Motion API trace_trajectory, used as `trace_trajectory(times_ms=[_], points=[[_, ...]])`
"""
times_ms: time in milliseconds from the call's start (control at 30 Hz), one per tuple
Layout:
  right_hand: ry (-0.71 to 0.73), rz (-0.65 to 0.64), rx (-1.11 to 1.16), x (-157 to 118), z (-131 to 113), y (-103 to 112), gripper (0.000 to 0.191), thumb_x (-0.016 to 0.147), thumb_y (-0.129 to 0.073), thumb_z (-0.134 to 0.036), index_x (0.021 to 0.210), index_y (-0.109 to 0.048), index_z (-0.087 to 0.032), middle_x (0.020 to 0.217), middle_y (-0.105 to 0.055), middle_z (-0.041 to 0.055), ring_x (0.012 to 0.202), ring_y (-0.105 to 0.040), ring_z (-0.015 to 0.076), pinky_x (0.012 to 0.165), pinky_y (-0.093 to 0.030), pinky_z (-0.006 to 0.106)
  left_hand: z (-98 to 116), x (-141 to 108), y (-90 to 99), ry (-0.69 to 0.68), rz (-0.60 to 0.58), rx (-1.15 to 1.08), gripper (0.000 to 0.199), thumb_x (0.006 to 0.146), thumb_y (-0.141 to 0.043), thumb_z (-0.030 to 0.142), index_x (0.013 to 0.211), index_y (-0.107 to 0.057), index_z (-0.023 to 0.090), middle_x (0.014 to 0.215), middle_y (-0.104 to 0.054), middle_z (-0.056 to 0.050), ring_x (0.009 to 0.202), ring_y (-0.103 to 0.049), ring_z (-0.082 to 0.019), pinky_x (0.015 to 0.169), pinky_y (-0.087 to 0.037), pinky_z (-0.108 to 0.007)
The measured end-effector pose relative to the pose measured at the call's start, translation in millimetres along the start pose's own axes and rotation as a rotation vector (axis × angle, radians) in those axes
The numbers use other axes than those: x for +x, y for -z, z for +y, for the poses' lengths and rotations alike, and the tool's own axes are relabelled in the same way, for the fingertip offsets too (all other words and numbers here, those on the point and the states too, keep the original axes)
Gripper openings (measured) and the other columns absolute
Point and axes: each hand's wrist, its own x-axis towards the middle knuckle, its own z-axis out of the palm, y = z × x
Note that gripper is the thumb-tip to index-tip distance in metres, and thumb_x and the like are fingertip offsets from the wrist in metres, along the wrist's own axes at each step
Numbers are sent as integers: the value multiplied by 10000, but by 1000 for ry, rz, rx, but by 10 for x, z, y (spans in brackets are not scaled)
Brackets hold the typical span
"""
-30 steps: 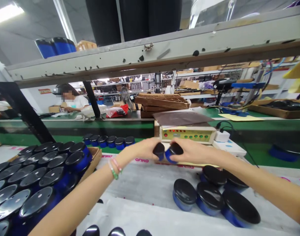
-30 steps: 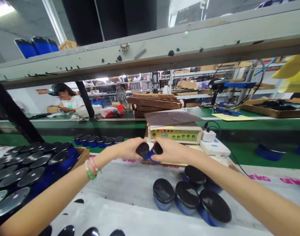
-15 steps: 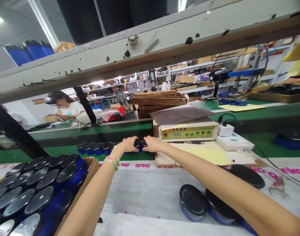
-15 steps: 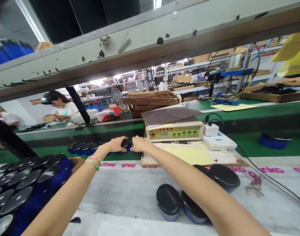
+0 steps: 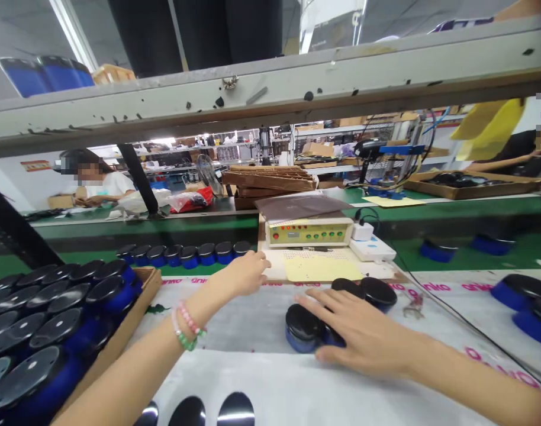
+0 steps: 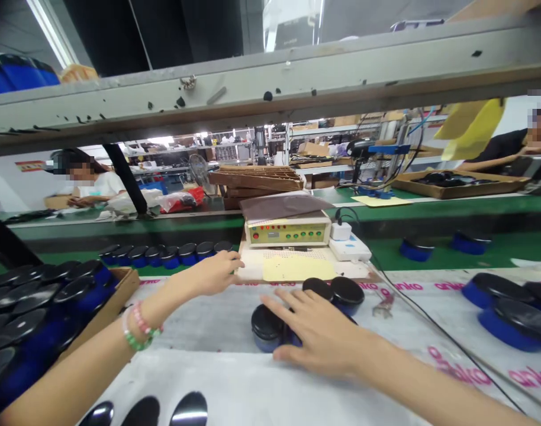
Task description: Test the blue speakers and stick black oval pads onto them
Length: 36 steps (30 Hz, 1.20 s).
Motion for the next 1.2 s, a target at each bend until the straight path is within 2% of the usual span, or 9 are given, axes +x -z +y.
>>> trace_trajectory(times_ms=[133,267,400,600,700,800,867,1033,1200], points=[[130,32,-114,109,-116,-194,554,897,-390,-526,1405,-299,-324,1410,-391,113,973,-574,319,764,-475,503,147,45,-97,-2,16,-28,329,844,-481,161,1152,-572,233,1165,-587,-43,1070,-544,-197,910,-431,-302],[165,59,-123,185,-92,-236,528,901,-410,-490,1384,-331,-292,1289,-494,115,901,-588,287,725,-493,476,-142,-14,-290,181,126,7,267,886,-504,245,1143,-547,187,1208,-537,-71,1064,-536,-203,900,-452,-390],[166,59,-103,173,-54,-283,551,890,-447,-471,1390,-324,-275,1270,-505,130,928,-579,301,757,-485,492,-489,-93,-553,393,269,48,350,867,-549,327,1178,-507,172,1252,-489,-94,1087,-517,-242,877,-463,-455],[18,-11,139,297,-62,-186,520,912,-355,-516,1404,-257,-377,1381,-384,92,1007,-577,281,826,-477,463,-751,-180,-868,418,452,47,392,898,-460,273,1285,-429,220,1408,-363,-106,1299,-318,-254,1019,-322,-459],[-97,121,284,677,-90,-15,531,910,-329,-539,1403,-251,-355,1373,-355,79,1048,-563,247,878,-462,398,-829,-204,-957,404,473,31,454,908,-423,322,1351,-360,243,1470,-291,-86,1349,-242,-254,1062,-255,-463],[-232,357,338,1297,-114,103,552,918,-304,-524,1408,-245,-276,1334,-376,99,1110,-528,238,930,-422,350,-879,-206,-995,391,474,15,495,915,-391,361,1392,-298,266,1496,-248,-63,1369,-202,-267,1072,-227,-490],[-321,447,327,1760,-112,110,557,923,-304,-503,1416,-222,-259,1335,-368,114,1108,-529,251,912,-425,352,-897,-204,-999,349,465,10,520,912,-393,370,1408,-262,281,1503,-235,-33,1381,-176,-252,1092,-199,-479],[-518,412,270,2659,-34,-59,551,928,-343,-463,1411,-248,-215,1358,-345,173,1061,-550,298,870,-426,438,-919,-203,-1006,262,449,5,505,923,-366,391,1404,-278,268,1485,-284,-4,1376,-203,-224,1116,-177,-453],[-685,355,211,2996,56,-196,505,906,-474,-422,1348,-357,-206,1334,-420,114,1102,-505,263,898,-424,497,-937,-182,-1012,303,499,-4,424,938,-331,359,1347,-379,261,1438,-377,-6,1344,-278,-220,1115,-185,-467]])
